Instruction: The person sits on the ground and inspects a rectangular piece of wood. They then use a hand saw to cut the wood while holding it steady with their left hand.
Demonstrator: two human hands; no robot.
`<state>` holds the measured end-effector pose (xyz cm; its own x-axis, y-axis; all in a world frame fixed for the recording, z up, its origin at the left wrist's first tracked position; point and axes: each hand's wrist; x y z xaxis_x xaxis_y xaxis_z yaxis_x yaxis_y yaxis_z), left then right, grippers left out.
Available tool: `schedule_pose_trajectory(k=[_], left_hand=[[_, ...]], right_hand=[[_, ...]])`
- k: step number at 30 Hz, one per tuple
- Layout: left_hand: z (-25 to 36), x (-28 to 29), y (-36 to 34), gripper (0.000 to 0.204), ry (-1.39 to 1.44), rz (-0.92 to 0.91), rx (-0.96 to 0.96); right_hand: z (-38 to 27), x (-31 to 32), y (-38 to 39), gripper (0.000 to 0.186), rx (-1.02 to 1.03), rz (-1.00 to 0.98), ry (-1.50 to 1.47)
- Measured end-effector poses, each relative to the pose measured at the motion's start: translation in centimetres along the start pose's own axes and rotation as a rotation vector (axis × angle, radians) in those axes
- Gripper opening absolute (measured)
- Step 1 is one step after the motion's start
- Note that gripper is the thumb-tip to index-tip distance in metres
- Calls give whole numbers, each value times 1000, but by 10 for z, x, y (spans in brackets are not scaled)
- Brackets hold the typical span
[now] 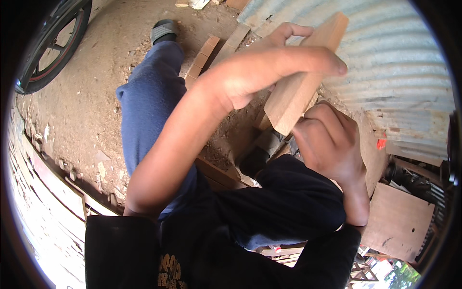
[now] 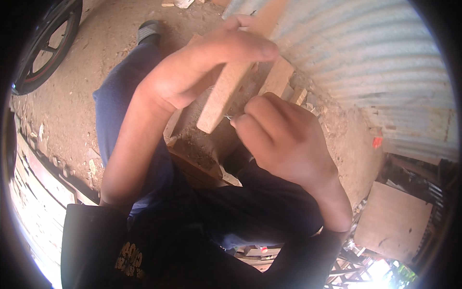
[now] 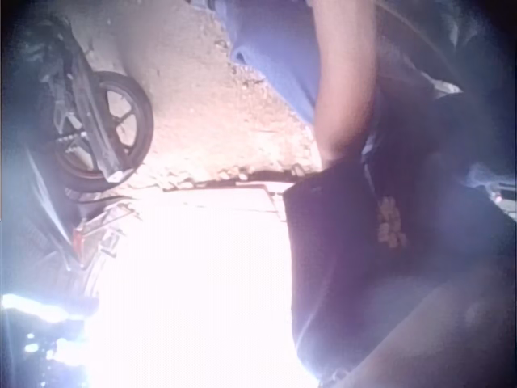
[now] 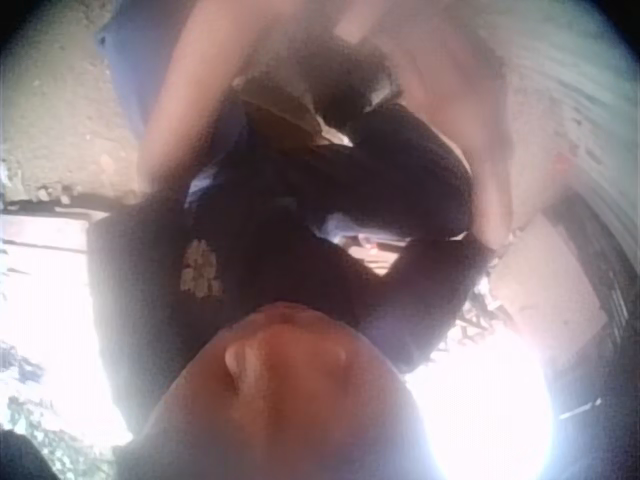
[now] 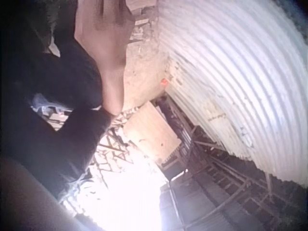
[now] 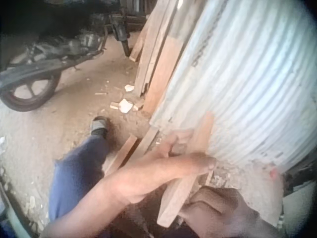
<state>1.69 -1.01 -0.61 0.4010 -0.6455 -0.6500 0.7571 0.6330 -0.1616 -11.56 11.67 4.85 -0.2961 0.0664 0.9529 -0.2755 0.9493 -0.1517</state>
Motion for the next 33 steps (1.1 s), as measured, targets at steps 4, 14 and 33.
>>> schedule_pose_trajectory(k=[4,14,33], left_hand=[[5,-4,1,32,-12,67,125],[4,-6,1,28,-35,122,132],[-5,3,-4,89,-106,64,93]], right_hand=[[-1,2,-2,12,-174,-59,-260],[9,-6,-2,12,-534,-212,-773],[18,-23,6,15,-448,-122,-847]])
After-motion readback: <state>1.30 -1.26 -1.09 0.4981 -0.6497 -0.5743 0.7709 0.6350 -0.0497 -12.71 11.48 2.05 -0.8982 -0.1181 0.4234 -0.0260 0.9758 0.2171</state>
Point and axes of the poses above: each hand's wrist, its own y-axis away from the middle knuckle, its own x-axis out of the back of the hand, z = x × y, and after that the axes turned 8 degrees about -x, right-handed
